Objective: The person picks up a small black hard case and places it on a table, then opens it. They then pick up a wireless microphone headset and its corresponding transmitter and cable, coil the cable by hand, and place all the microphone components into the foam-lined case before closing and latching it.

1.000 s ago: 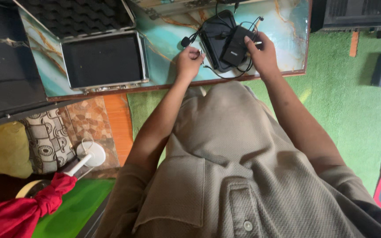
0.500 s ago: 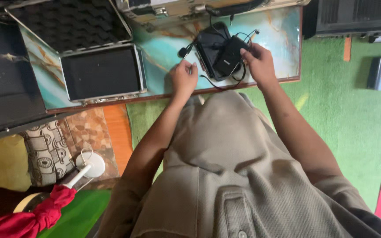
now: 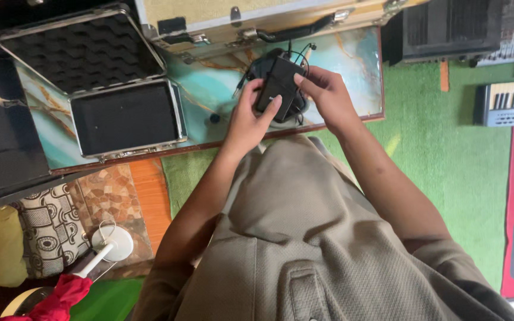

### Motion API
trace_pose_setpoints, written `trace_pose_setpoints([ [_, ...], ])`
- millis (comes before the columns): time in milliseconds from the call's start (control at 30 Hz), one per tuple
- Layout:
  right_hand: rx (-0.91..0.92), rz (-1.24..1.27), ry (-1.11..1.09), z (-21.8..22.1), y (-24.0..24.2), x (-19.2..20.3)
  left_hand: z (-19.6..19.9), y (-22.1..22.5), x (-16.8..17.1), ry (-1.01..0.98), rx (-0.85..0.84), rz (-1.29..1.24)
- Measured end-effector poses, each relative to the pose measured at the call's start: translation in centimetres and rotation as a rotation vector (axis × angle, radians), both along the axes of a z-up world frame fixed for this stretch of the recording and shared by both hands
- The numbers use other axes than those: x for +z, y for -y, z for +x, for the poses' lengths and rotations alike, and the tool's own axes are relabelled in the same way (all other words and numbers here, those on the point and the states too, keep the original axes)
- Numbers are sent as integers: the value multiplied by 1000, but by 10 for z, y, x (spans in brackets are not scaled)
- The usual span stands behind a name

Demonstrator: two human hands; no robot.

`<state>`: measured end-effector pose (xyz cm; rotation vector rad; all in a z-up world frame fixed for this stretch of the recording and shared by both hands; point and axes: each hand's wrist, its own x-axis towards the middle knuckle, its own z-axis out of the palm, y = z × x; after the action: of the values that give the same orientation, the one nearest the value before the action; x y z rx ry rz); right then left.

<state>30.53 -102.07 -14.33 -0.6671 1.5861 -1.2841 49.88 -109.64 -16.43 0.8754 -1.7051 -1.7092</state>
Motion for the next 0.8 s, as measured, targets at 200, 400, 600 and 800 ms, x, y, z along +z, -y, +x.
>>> trace_pose_setpoints([
  [200, 79, -37, -27, 9, 7, 38, 3, 6, 5, -80, -1, 191],
  [400, 162, -84, 14, 9, 11, 45, 19, 13, 10, -64, 14, 332],
  [600, 212, -130, 2, 8, 13, 41, 27, 25, 36, -147, -72, 485],
  [800, 350, -361, 84, 2, 15, 42, 41, 37, 66, -249, -117, 663],
])
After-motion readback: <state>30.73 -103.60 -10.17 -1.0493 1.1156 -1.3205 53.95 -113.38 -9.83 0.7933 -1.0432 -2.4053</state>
